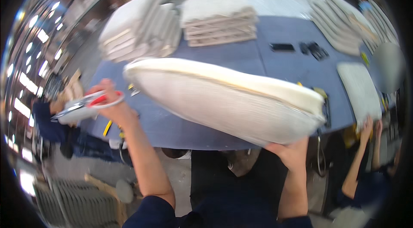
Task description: The person trims excess fabric and threads from a white cushion cover using scissors and a screwdriver. They repeatedly cut along the edges and corners, then place the finished cushion on a stack.
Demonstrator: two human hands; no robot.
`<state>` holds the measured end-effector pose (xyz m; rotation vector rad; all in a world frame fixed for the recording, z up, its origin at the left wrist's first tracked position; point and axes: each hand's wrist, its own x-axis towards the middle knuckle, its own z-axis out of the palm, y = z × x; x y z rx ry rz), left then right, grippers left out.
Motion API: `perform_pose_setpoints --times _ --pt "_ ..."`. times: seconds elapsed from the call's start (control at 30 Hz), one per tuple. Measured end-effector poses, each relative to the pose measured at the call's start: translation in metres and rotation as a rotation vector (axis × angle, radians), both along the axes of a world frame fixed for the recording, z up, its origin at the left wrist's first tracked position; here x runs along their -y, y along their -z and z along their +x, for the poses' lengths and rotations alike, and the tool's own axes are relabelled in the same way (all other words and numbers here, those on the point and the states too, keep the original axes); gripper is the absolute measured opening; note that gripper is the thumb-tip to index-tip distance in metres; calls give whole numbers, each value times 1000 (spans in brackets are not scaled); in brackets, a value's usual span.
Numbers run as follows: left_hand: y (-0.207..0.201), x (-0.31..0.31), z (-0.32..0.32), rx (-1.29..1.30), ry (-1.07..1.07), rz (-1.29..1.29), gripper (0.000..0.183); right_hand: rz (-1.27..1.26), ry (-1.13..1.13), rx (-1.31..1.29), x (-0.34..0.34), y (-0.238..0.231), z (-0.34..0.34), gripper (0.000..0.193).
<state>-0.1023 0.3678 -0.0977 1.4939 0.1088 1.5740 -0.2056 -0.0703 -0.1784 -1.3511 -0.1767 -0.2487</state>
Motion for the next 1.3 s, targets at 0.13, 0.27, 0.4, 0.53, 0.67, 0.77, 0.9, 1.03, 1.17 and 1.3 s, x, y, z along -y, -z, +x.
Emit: perform_pose_setpoints --times 0.13,0.27,0.4,0.53,0.67,0.77,0.9,1.03,1.17,1.3 --pt "111 -85 23 -215 548 -379 60 95 327 120 0 71 -3 122" --pt "70 17 -3 -189 1013 -581 73 29 471 316 36 88 8 105" --pt "28 81 -24 -86 1092 -444 62 7 452 481 125 52 44 76" --pt "64 133 -29 -102 1004 -383 65 102 587 407 115 2 69 72" --pt "87 177 -53 -78 1037 -323 68 27 860 309 99 -20 57 69" --pt "83 182 -70 -89 1027 -281 70 -608 1187 328 75 -43 43 68" --pt "92 179 -75 -119 1048 -215 69 -621 816 665 6 -87 25 65" --pt "89 161 -87 -229 1000 -115 68 -981 201 850 -67 -155 27 27" --pt "66 133 -96 -463 1063 -1 68 -1000 -43 785 -86 -167 50 14" --pt "21 91 -103 -544 820 378 56 -1044 -82 618 -89 -166 56 14"
